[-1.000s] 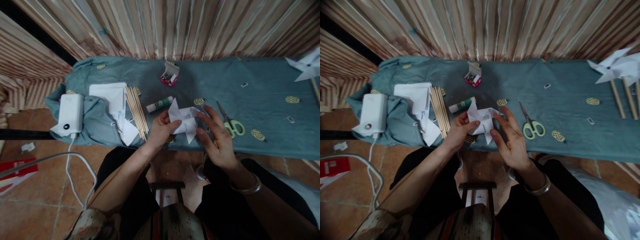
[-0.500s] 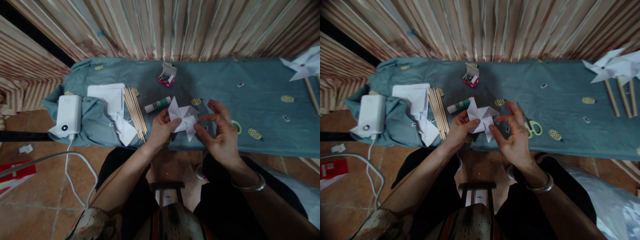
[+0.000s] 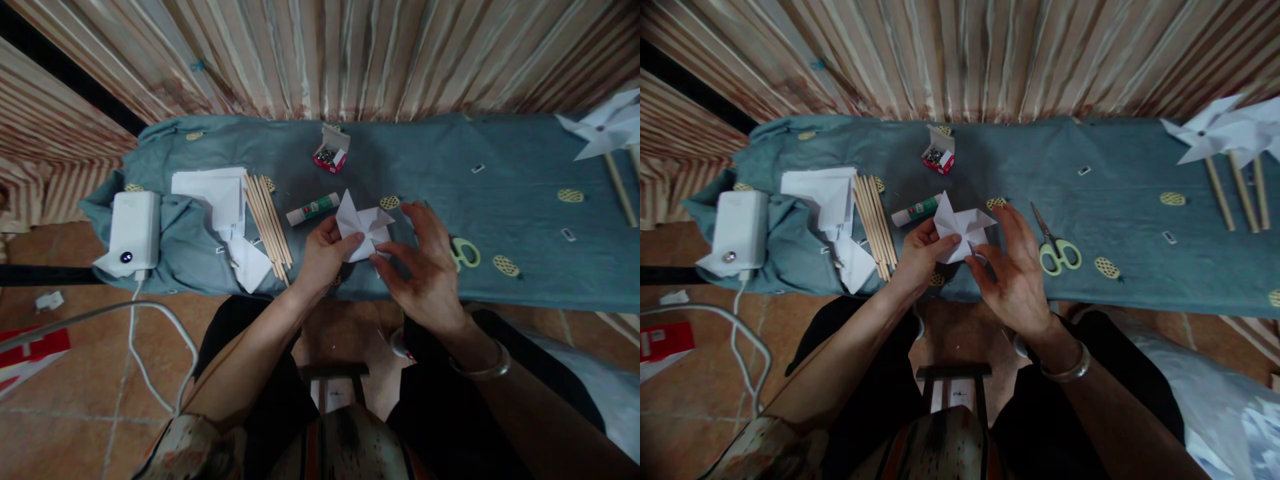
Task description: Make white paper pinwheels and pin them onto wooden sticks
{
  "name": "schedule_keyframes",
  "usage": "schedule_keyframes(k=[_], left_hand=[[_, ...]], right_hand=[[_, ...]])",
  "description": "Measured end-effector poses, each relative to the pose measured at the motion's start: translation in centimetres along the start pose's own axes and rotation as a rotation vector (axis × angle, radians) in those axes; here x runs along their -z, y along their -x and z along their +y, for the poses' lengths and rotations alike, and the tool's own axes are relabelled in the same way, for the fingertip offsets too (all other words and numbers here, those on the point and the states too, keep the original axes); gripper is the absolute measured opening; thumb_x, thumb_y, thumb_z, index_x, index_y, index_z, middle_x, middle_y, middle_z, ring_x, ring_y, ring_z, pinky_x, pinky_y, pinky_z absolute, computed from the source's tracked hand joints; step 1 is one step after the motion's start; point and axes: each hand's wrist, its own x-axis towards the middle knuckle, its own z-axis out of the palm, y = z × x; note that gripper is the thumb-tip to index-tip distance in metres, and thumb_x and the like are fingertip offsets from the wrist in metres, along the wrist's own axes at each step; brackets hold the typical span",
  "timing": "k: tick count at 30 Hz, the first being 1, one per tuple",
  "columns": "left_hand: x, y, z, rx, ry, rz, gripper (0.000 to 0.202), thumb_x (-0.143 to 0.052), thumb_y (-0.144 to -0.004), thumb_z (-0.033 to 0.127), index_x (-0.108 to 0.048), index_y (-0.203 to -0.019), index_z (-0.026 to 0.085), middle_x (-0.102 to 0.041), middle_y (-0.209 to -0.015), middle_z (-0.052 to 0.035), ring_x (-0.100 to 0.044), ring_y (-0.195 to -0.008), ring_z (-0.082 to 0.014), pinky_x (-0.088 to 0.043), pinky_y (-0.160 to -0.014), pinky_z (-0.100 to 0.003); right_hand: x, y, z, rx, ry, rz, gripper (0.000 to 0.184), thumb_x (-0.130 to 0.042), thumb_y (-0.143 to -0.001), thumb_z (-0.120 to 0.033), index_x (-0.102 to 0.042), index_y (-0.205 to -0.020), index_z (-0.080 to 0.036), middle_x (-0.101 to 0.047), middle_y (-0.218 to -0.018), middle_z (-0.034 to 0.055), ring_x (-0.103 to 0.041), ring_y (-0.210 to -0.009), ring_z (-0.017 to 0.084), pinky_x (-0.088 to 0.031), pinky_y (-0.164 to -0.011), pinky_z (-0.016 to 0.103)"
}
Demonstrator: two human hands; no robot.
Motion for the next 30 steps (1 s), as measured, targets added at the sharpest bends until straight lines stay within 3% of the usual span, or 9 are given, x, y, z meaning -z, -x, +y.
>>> schedule_keyframes(k=[7, 16, 20, 23, 26, 30], left_hand=[[-0.1, -0.1, -0.2, -0.009, -0.013, -0.004, 0.037, -0.079, -0.063, 0.024, -0.067, -0.096, 0.016, -0.074, -0.090, -0.0041, -0.069, -0.083, -0.0201, -0.053, -0.078, -0.034], [0.0, -0.2, -0.1, -0.029, -0.003, 0.001, 0.034, -0.079, -0.064, 0.025, -0.067, -0.095, 0.017, -0.075, -0.089, -0.0035, -0.069, -0.081, -0.0196, -0.053, -0.078, -0.034], [0.1, 0.0, 0.0, -0.007, -0.004, -0.007, 0.036, -0.080, -0.063, 0.026, -0.067, -0.095, 0.018, -0.075, -0.089, -0.0035, -0.069, -0.081, -0.0204, -0.053, -0.076, -0.033], [0.1, 0.1, 0.0, 0.019, 0.009, -0.029, 0.040, -0.082, -0.062, 0.027, -0.067, -0.097, 0.017, -0.075, -0.091, -0.0048, -0.070, -0.081, -0.0209, -0.054, -0.076, -0.033], [0.0, 0.3, 0.0, 0.049, 0.031, -0.072, 0.041, -0.083, -0.061, 0.028, -0.068, -0.097, 0.015, -0.076, -0.089, -0.0054, -0.070, -0.077, -0.0201, -0.054, -0.072, -0.031], [0.0, 0.4, -0.1, 0.061, 0.039, -0.104, 0.043, -0.084, -0.061, 0.032, -0.068, -0.097, 0.014, -0.076, -0.088, -0.0061, -0.070, -0.074, -0.0198, -0.053, -0.068, -0.029]], right_hand=[[-0.2, -0.2, -0.1, -0.063, -0.016, -0.005, 0.007, -0.063, -0.086, -0.025, -0.067, -0.091, -0.029, -0.048, -0.144, 0.0011, -0.041, -0.138, 0.033, -0.049, -0.102, 0.058], [-0.2, -0.2, -0.6, -0.066, -0.084, -0.003, 0.007, -0.064, -0.086, -0.024, -0.068, -0.091, -0.025, -0.048, -0.144, 0.0039, -0.040, -0.138, 0.033, -0.037, -0.111, 0.060], [0.6, -0.5, -0.4, -0.290, -0.205, 0.011, 0.008, -0.063, -0.086, -0.032, -0.067, -0.088, -0.025, -0.059, -0.133, 0.0063, -0.060, -0.117, 0.028, -0.048, -0.101, 0.053], [0.8, -0.8, 0.4, -0.522, -0.386, 0.027, 0.013, -0.065, -0.085, -0.038, -0.068, -0.085, -0.026, -0.071, -0.103, 0.0035, -0.068, -0.088, 0.022, -0.057, -0.080, 0.042], [0.6, -1.0, 1.0, -0.670, -0.601, -0.017, 0.018, -0.071, -0.079, -0.043, -0.069, -0.075, -0.026, -0.067, -0.069, -0.0015, -0.062, -0.061, 0.016, -0.053, -0.057, 0.031], [0.4, -1.3, 0.9, -0.812, -0.791, -0.050, 0.024, -0.079, -0.069, -0.046, -0.070, -0.067, -0.024, -0.063, -0.058, -0.0036, -0.052, -0.049, 0.010, -0.044, -0.047, 0.025]])
